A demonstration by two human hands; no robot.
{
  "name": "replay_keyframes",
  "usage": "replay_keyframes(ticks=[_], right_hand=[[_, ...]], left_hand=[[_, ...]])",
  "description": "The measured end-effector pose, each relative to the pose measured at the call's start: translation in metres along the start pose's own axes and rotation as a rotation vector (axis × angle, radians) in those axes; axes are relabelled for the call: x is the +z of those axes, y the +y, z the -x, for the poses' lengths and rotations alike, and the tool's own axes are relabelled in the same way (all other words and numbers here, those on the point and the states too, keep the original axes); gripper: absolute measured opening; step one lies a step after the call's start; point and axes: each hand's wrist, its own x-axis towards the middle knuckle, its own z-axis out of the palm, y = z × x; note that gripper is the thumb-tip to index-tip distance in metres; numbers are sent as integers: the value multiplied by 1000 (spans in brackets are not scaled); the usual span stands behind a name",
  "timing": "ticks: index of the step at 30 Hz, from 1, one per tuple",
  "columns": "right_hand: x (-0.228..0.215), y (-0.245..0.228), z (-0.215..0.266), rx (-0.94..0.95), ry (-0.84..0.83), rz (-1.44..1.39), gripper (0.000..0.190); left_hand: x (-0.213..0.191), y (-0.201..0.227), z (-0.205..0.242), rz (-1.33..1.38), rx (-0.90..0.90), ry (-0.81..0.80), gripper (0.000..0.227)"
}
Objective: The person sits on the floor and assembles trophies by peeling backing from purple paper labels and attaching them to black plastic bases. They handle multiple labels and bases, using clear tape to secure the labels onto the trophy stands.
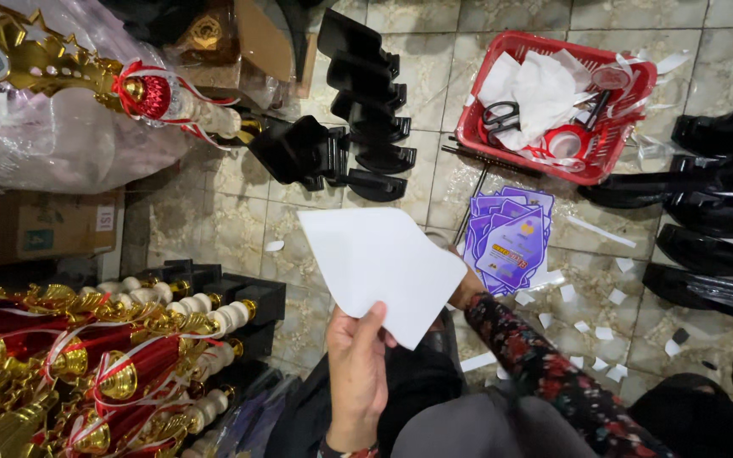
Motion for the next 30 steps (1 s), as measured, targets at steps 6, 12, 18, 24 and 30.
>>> replay_keyframes(ticks=[6,12,18,24,30], right_hand=[[91,-23,113,-538,77,1289,21],[-21,-71,102,-838,358,1203,70],[36,-49,240,-911,44,669,38],[30,-47,314,-1139,-61,625,42],[49,-15,386,-1247,-40,599,35]], left_hand=[[15,4,10,-7,34,-51,27],[38,-1,29,210,33,18,45],[76,8,71,393,66,-139,30],[105,-30,84,501,-211,-179,36],[133,-73,120,375,-262,-295,43]])
